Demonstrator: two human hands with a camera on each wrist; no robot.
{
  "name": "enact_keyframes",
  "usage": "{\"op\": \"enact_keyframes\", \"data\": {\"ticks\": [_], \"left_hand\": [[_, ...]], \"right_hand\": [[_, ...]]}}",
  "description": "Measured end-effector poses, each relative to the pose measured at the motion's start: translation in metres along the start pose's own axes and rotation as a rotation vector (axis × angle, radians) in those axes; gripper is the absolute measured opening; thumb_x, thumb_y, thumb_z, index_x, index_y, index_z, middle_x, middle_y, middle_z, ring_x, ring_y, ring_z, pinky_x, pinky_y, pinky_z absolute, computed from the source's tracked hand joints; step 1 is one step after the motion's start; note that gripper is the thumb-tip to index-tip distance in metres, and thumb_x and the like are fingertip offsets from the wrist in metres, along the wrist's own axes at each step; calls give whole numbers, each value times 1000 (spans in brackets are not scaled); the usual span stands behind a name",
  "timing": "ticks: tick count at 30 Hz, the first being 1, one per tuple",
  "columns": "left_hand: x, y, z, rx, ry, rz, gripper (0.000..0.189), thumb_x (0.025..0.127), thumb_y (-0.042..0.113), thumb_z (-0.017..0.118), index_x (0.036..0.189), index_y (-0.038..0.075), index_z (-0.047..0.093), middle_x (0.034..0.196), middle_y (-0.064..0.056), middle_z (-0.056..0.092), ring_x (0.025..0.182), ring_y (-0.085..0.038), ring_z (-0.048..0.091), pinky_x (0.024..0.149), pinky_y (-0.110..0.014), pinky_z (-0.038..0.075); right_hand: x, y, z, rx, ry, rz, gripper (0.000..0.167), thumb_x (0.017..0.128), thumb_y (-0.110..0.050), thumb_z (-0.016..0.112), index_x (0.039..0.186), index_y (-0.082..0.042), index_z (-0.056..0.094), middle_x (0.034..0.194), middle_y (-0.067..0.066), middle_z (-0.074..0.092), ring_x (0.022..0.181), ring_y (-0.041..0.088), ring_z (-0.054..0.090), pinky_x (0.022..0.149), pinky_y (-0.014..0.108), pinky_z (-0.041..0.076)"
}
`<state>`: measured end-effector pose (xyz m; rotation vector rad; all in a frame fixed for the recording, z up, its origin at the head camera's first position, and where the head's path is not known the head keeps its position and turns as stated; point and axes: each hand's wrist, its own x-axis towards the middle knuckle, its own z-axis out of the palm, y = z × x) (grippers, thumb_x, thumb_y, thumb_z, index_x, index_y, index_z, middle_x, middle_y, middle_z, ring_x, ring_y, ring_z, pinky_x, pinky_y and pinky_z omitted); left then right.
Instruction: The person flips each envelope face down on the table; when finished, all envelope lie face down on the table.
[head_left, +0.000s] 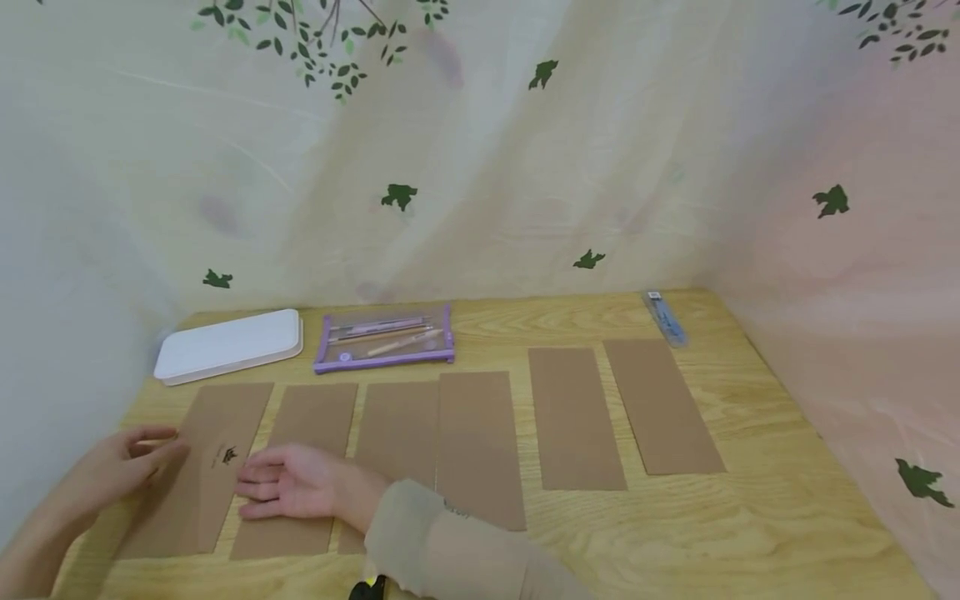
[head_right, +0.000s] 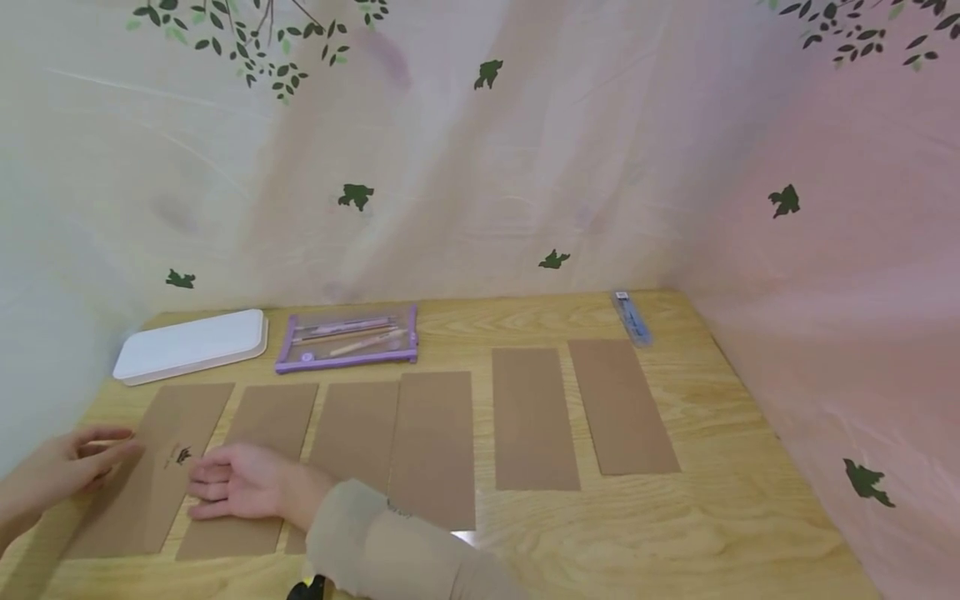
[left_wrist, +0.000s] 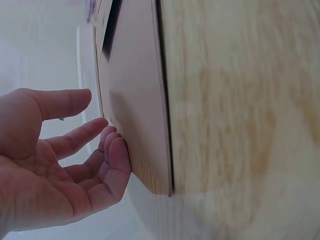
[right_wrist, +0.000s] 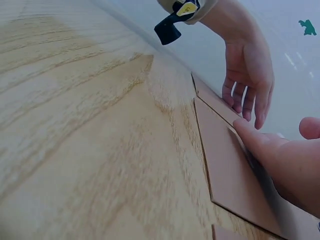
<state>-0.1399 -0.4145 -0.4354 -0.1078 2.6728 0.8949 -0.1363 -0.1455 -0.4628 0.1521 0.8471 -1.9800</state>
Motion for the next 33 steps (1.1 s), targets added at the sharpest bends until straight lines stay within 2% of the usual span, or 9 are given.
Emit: {"op": "enact_keyframes", "data": {"ticks": [4, 7, 13, 14, 17, 20, 26, 30, 33], "left_hand": [[-1, 0, 0, 0, 2, -2, 71, 105, 41, 55, 138, -20, 40, 114, -37, 61, 89, -20, 59, 66, -29, 55], [0, 0, 0, 0, -1, -9, 71, 105, 41, 55, 138, -20, 40, 109, -31, 63, 87, -20, 58, 65, -29, 55], [0, -1, -2, -27, -27, -26, 72, 106, 41, 54, 138, -22, 38, 122, -44, 55, 95, -26, 60, 69, -30, 57], [0, -1, -2, -33, -30, -30, 72, 106, 41, 53, 138, -21, 37, 117, -42, 57, 93, -24, 60, 69, -30, 57], [-2, 1, -2, -44, -31, -36, 72, 106, 41, 52, 139, -20, 37, 96, -25, 62, 83, -15, 57, 66, -28, 54], [-4, 3, -1, -52, -24, -32, 70, 106, 41, 52, 139, -20, 38, 80, -5, 53, 71, -11, 51, 63, -27, 49], [-6, 6, 1, -58, -19, -26, 71, 107, 41, 51, 140, -20, 37, 70, -2, 48, 62, -13, 48, 59, -26, 46], [-5, 7, 0, -63, -36, -33, 71, 107, 41, 49, 140, -21, 36, 73, -3, 50, 64, -13, 49, 61, -27, 47], [-4, 8, -2, -47, -48, -43, 72, 108, 42, 48, 140, -21, 36, 81, -4, 53, 71, -12, 51, 64, -27, 50]], "right_hand": [[-1, 3, 0, -3, 7, -2, 32, 100, -1, 49, 130, 12, 51, 151, 33, 39, 143, 44, 35, 114, 64, 27], [-3, 3, 1, -1, 7, -5, 37, 99, 0, 49, 134, 12, 48, 151, 34, 38, 143, 44, 35, 114, 64, 27], [-5, 3, 1, 17, 15, 1, 44, 99, 1, 50, 140, 15, 42, 149, 35, 40, 142, 46, 36, 115, 64, 27], [-5, 3, 1, 21, 14, 6, 44, 99, 1, 50, 140, 15, 43, 149, 35, 41, 142, 46, 35, 115, 64, 27], [-6, 2, 1, 27, 12, 19, 39, 100, 0, 50, 136, 15, 47, 147, 36, 42, 143, 47, 35, 115, 62, 27], [-7, 1, 0, 31, 15, 24, 32, 99, -1, 51, 128, 14, 52, 143, 37, 45, 142, 48, 35, 115, 61, 28], [-8, -1, -1, 46, 41, 20, 22, 99, -1, 52, 118, 8, 57, 129, 32, 57, 135, 51, 43, 115, 59, 31], [-10, -3, -3, 43, 40, 14, 18, 100, 0, 52, 117, 4, 57, 123, 29, 62, 131, 52, 46, 114, 59, 33], [-11, -5, -5, 32, 27, 7, 23, 100, 1, 51, 123, 2, 54, 126, 31, 61, 131, 54, 46, 113, 59, 33]]}}
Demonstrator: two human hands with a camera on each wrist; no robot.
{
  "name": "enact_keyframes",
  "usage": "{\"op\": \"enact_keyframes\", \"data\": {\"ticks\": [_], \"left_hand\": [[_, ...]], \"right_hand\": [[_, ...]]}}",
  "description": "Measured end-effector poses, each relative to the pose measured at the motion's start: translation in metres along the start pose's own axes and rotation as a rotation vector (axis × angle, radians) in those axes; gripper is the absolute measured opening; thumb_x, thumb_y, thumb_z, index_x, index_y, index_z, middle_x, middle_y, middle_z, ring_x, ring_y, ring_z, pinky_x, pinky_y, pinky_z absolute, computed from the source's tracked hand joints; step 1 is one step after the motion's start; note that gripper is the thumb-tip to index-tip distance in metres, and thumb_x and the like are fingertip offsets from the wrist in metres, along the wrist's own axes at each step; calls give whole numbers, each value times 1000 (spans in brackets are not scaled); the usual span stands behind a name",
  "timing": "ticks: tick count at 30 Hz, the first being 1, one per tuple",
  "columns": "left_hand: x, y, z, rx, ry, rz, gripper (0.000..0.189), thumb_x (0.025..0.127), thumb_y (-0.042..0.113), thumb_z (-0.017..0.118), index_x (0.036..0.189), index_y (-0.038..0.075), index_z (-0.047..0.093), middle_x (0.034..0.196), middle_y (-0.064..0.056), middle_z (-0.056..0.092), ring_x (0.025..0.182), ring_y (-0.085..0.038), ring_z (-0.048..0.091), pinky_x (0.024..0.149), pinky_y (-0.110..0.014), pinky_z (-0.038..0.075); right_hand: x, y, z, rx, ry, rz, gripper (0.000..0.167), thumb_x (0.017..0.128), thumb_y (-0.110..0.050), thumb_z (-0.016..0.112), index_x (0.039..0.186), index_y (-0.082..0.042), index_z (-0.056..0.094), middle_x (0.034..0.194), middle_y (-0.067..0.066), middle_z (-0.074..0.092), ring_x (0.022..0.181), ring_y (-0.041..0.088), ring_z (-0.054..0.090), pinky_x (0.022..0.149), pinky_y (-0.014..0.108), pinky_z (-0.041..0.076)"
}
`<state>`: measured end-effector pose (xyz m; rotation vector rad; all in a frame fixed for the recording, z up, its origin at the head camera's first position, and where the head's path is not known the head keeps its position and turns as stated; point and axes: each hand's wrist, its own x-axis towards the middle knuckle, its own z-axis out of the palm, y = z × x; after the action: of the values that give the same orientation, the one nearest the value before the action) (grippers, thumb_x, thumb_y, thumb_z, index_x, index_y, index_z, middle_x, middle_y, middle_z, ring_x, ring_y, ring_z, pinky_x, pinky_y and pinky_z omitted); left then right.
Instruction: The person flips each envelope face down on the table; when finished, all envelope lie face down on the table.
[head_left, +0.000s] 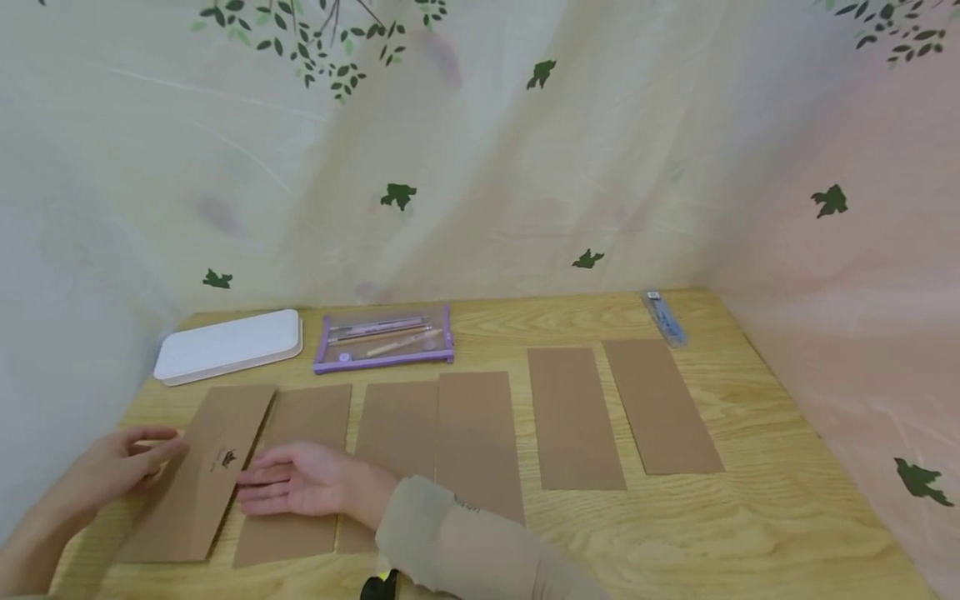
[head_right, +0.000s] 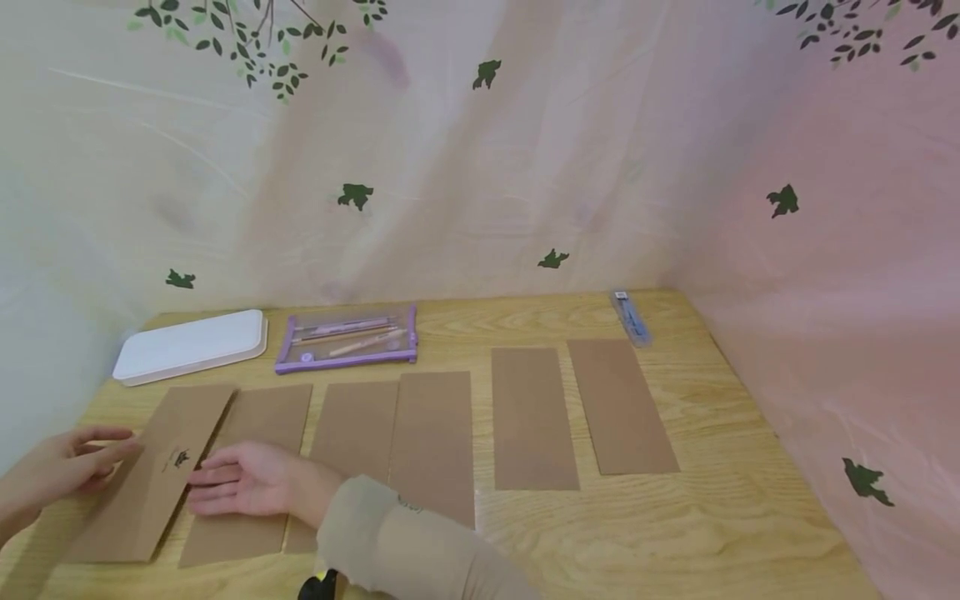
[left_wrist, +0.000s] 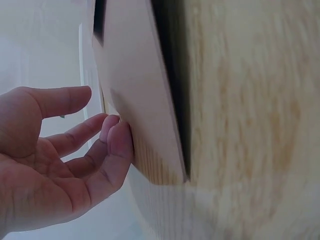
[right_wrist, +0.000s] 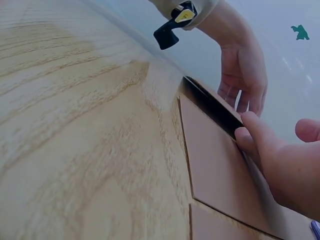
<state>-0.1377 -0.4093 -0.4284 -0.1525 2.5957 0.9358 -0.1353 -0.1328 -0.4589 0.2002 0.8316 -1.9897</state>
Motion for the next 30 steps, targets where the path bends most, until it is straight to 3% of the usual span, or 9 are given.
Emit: {"op": "enact_keyframes", "data": {"ticks": [6, 13, 22, 30], "left_hand": [[3, -2, -2, 2, -15, -15, 74, 107, 44, 49, 140, -21, 36, 97, -11, 62, 80, -14, 55, 68, -29, 56], [2, -3, 4, -139, -72, 26, 71, 108, 36, 49, 142, -24, 29, 120, -37, 59, 96, -25, 68, 76, -36, 61], [-5, 2, 10, -209, -100, 48, 67, 109, 32, 49, 144, -22, 30, 126, -35, 58, 93, -16, 70, 79, -36, 61], [-7, 9, 17, -257, -164, 70, 65, 110, 32, 47, 147, -19, 29, 133, -36, 53, 107, -31, 66, 81, -38, 61]], "right_hand": [[-2, -4, 0, -27, -43, -7, 47, 102, -2, 49, 147, 5, 37, 135, 29, 58, 132, 53, 45, 113, 61, 32], [-2, -5, 4, -64, -61, -16, 47, 100, -2, 51, 146, 0, 42, 130, 27, 62, 130, 50, 50, 111, 63, 34], [-4, -4, 11, -80, -138, -6, 46, 100, -1, 49, 145, -5, 43, 133, 28, 60, 133, 52, 45, 112, 62, 33], [-8, -3, 13, -110, -166, -1, 45, 101, -2, 48, 145, -10, 47, 134, 26, 60, 133, 52, 44, 112, 62, 33]]}}
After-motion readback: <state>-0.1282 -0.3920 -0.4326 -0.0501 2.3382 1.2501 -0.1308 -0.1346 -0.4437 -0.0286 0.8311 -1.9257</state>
